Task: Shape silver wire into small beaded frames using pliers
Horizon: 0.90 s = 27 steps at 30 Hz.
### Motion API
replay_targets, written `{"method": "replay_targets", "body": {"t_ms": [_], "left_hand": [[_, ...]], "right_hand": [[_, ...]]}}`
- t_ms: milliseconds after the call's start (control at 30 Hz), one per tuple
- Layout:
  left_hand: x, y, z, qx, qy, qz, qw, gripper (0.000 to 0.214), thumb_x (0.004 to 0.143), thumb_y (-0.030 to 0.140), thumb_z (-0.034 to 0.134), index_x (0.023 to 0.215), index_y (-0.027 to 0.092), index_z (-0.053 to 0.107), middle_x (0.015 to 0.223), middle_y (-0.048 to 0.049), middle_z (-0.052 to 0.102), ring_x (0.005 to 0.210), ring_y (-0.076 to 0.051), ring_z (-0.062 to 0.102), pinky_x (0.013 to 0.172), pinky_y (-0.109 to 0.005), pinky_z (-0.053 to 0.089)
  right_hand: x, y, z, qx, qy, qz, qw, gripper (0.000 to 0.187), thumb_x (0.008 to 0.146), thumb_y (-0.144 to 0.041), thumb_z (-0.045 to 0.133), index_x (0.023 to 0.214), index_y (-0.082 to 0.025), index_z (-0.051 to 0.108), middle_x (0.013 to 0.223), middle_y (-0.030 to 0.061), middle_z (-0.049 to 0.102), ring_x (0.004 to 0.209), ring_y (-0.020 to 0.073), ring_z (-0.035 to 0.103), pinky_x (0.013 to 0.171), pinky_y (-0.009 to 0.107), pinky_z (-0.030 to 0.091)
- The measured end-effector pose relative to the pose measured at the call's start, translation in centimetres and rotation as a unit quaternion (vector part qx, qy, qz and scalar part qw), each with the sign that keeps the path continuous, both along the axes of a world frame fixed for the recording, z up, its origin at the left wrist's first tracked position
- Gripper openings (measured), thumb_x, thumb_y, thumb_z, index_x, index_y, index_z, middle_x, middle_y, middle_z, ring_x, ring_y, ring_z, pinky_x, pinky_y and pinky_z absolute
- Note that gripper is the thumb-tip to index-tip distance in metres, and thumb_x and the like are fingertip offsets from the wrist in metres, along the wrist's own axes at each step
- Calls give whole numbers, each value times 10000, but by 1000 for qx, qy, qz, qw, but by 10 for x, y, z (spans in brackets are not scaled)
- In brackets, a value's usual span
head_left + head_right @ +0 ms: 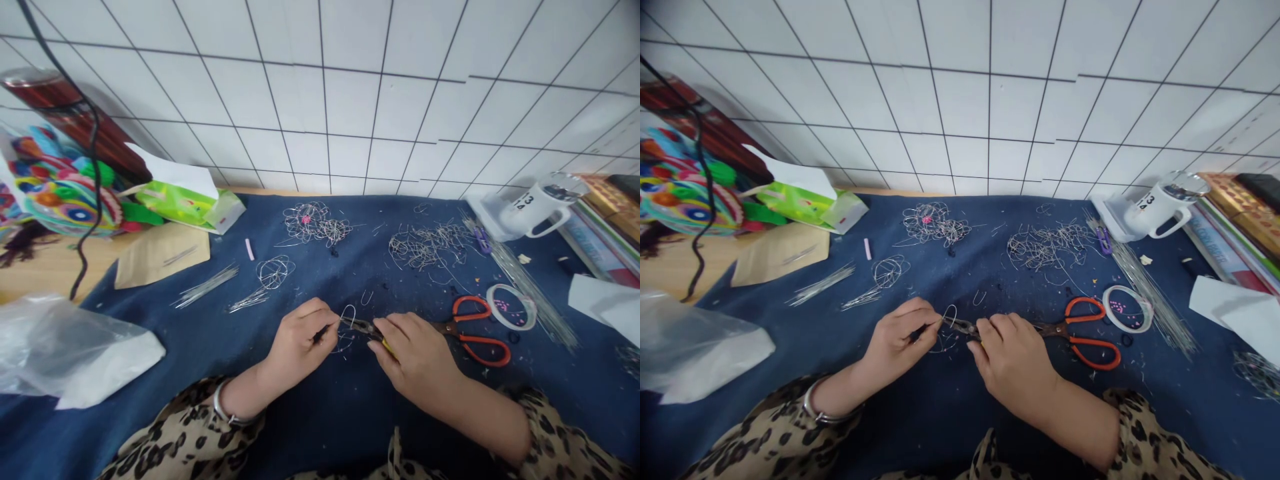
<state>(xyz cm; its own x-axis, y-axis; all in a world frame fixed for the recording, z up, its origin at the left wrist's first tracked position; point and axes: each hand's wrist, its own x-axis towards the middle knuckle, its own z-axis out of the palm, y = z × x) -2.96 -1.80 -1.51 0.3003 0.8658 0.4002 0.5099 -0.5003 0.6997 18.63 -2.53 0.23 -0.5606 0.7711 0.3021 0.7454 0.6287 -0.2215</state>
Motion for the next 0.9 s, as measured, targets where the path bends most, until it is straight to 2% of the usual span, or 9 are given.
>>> {"method": "replay_targets", "body": {"t_ms": [133, 433, 700, 900], "left_hand": [[0, 0, 0, 2, 7, 5, 1000, 142, 786, 58, 501, 784, 132, 622, 712, -41, 555, 649, -119, 509, 597, -243, 427], [-1, 1, -2, 10, 17, -2, 1000, 130, 792, 71, 508, 802, 128, 624, 714, -48, 557, 655, -127, 507, 601, -251, 430], [-1, 1, -3, 9, 24, -1, 1000, 139, 780, 55, 509, 795, 135, 621, 714, -46, 558, 649, -129, 502, 596, -256, 424], [-1, 1, 1, 2, 21, -11, 1000, 149, 783, 49, 499, 800, 127, 624, 708, -48, 556, 655, -130, 508, 596, -255, 424]], "right_hand": [[0, 2, 0, -42, 25, -2, 999, 240, 856, -272, 506, 1018, -127, 608, 887, 96, 614, 824, 205, 561, 751, 353, 477], [1, 2, 0, -62, 43, 1, 997, 247, 849, -275, 516, 1026, -126, 604, 913, 99, 607, 838, 209, 553, 762, 365, 475], [0, 2, 0, -14, -11, 6, 1000, 273, 858, -285, 498, 1046, -120, 606, 929, 113, 601, 850, 231, 535, 765, 403, 455], [1, 3, 0, -40, 5, 8, 999, 261, 864, -284, 486, 1036, -129, 608, 909, 103, 594, 839, 218, 530, 769, 393, 454]]}}
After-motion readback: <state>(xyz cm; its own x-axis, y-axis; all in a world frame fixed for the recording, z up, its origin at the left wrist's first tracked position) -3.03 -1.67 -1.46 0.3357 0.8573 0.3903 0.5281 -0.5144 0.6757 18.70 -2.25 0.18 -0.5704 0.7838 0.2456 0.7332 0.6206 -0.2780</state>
